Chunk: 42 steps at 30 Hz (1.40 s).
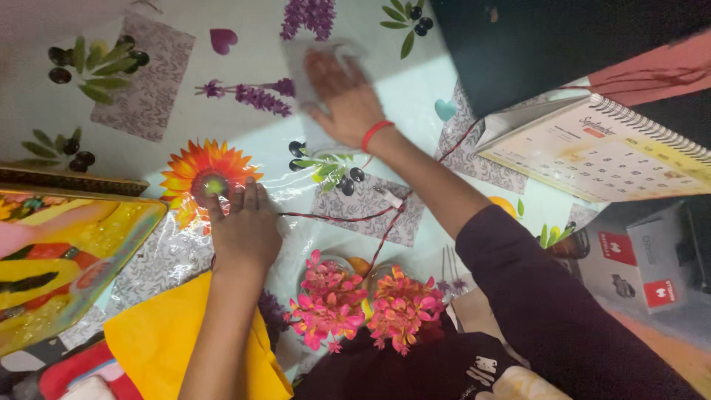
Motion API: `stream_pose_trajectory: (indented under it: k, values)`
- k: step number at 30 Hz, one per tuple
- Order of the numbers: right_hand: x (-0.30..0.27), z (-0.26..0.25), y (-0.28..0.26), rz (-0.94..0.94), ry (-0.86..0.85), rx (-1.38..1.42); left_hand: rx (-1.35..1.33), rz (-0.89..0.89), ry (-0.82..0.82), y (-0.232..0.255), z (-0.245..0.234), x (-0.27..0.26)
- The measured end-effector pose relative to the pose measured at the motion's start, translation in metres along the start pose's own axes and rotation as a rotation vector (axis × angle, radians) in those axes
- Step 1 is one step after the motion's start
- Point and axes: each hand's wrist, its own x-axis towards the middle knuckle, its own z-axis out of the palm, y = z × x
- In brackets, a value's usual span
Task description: The person cleans a floral-patterned table surface using a white cloth. They move a yellow cloth, a calendar, and two framed pictures aside to wipe the table thoroughly, then return the items to their original positions.
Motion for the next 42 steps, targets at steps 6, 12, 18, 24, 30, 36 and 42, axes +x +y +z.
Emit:
stream_pose_trajectory:
  k: [6,12,18,24,30,36,42]
  values:
    - [-0.062,-0.018,0.098,0.422,0.043,0.018,-0.014,-0.002,0.052,0.002,0.004,-0.005]
    - [-0.044,0.004,0.06,0.393,0.031,-0.029,-0.151,-0.004,0.059,-0.001,0.012,-0.005]
    - [-0.021,0.006,-0.059,0.029,-0.036,0.066,-0.172,-0.025,0.064,0.001,0.019,-0.007]
    - [-0.025,0.003,-0.045,-0.011,-0.1,0.092,-0.097,-0.017,0.087,0.002,0.017,-0.01]
    - [-0.082,-0.009,0.065,0.413,-0.14,-0.04,-0.208,-0.04,0.036,0.004,0.012,-0.014]
    - [-0.112,-0.018,0.078,0.662,-0.028,0.078,-0.297,-0.055,-0.042,0.005,0.005,-0.014]
    - [-0.067,0.0,0.013,0.396,-0.145,-0.049,-0.377,-0.05,0.035,0.004,0.004,-0.015]
